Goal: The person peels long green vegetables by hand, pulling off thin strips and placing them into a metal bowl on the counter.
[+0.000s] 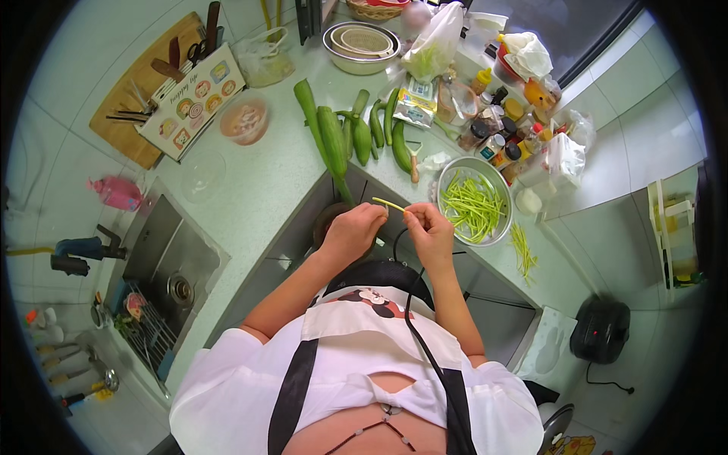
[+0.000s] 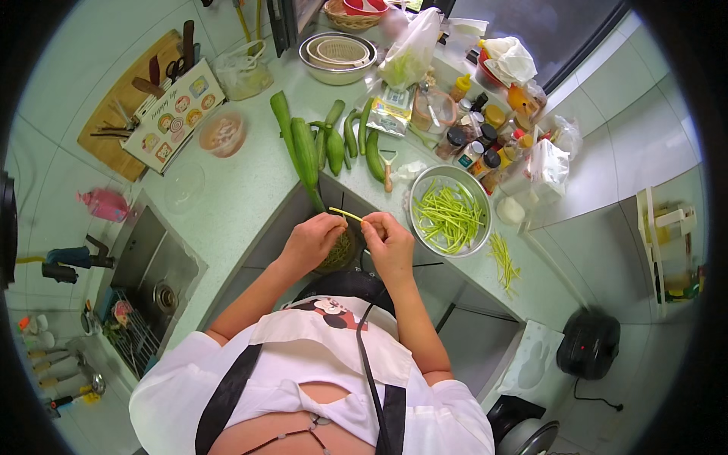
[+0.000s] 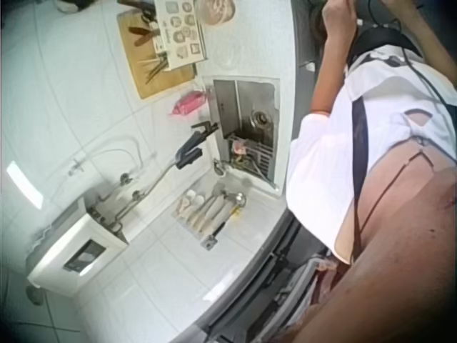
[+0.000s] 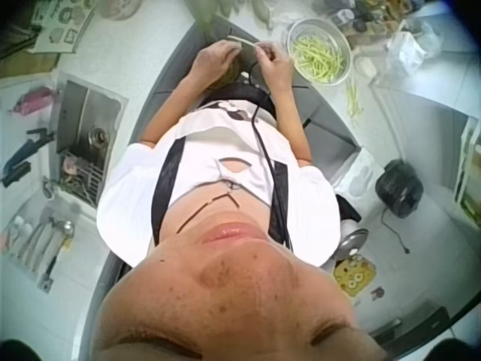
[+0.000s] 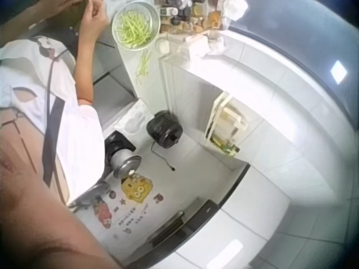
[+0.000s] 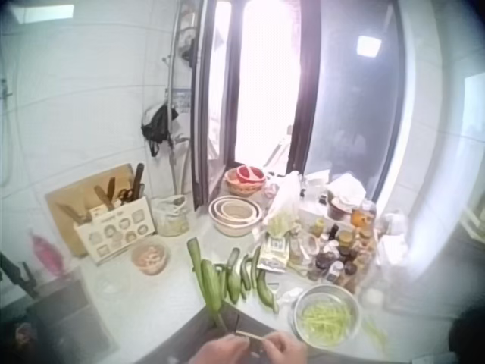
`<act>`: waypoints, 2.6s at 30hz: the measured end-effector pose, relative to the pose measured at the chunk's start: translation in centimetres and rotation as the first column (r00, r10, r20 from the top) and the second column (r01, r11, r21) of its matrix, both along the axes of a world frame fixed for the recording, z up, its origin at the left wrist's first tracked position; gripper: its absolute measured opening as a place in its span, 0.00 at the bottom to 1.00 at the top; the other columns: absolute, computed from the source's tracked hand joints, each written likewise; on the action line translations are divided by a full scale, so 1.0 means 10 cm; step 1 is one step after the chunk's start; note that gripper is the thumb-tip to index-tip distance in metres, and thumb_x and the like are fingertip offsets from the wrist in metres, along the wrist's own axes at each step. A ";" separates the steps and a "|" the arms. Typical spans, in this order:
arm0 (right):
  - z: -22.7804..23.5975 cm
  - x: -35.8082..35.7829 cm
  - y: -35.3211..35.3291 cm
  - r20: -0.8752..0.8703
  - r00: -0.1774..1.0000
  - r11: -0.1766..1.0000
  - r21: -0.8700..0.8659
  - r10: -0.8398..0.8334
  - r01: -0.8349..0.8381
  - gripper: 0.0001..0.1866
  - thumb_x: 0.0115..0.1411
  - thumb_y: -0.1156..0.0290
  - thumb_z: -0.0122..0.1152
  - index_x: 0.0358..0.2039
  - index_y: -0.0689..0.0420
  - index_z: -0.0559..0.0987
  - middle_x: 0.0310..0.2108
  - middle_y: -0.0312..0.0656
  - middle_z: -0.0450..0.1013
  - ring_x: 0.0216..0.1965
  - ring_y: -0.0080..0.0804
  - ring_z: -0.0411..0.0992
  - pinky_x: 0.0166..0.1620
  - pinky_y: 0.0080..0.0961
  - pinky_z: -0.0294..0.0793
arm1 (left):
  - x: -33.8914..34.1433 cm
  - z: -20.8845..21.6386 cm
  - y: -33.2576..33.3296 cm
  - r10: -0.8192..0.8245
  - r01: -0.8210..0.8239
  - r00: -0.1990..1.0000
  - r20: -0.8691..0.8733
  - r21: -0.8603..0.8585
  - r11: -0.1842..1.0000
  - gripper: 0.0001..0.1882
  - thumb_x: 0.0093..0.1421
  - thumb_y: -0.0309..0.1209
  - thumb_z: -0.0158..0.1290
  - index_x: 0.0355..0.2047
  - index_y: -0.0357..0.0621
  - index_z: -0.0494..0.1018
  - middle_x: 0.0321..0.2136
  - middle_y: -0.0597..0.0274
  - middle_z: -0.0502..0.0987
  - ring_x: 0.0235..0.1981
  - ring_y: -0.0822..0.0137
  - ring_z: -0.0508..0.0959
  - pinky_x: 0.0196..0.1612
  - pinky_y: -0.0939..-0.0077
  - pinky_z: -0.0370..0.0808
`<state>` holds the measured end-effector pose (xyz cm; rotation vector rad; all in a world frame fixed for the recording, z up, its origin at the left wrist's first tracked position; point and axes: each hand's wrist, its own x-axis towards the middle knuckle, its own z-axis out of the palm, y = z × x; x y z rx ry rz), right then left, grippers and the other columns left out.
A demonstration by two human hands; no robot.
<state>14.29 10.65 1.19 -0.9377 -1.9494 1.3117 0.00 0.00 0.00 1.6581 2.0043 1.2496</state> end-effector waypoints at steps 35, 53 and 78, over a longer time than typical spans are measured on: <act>-0.02 0.31 0.28 -0.433 0.826 0.854 -0.509 -0.360 0.105 0.05 0.61 0.72 0.57 0.37 0.58 0.76 0.25 0.32 0.71 0.20 0.15 0.65 0.21 0.11 0.61 | 0.03 -0.16 0.01 0.061 -0.075 0.958 -0.280 -0.040 0.996 0.08 0.57 0.29 0.52 0.38 0.48 0.74 0.26 0.59 0.76 0.26 0.54 0.77 0.28 0.63 0.75; 0.04 0.41 0.18 -0.341 0.908 0.919 -0.379 -0.243 0.104 0.08 0.62 0.69 0.56 0.38 0.59 0.77 0.26 0.34 0.74 0.18 0.13 0.61 0.20 0.11 0.56 | -0.13 -0.99 0.01 0.093 -0.175 0.958 -0.272 -0.293 0.940 0.07 0.56 0.34 0.54 0.34 0.48 0.76 0.31 0.61 0.77 0.31 0.55 0.78 0.33 0.63 0.75; 0.06 0.52 0.17 -0.237 0.945 0.944 -0.294 -0.225 0.151 0.06 0.60 0.69 0.58 0.33 0.59 0.77 0.25 0.30 0.73 0.20 0.10 0.59 0.23 0.10 0.55 | 0.32 0.10 0.29 0.029 -0.024 0.999 -0.031 0.140 0.990 0.05 0.53 0.30 0.58 0.29 0.43 0.76 0.24 0.62 0.74 0.22 0.60 0.76 0.25 0.71 0.72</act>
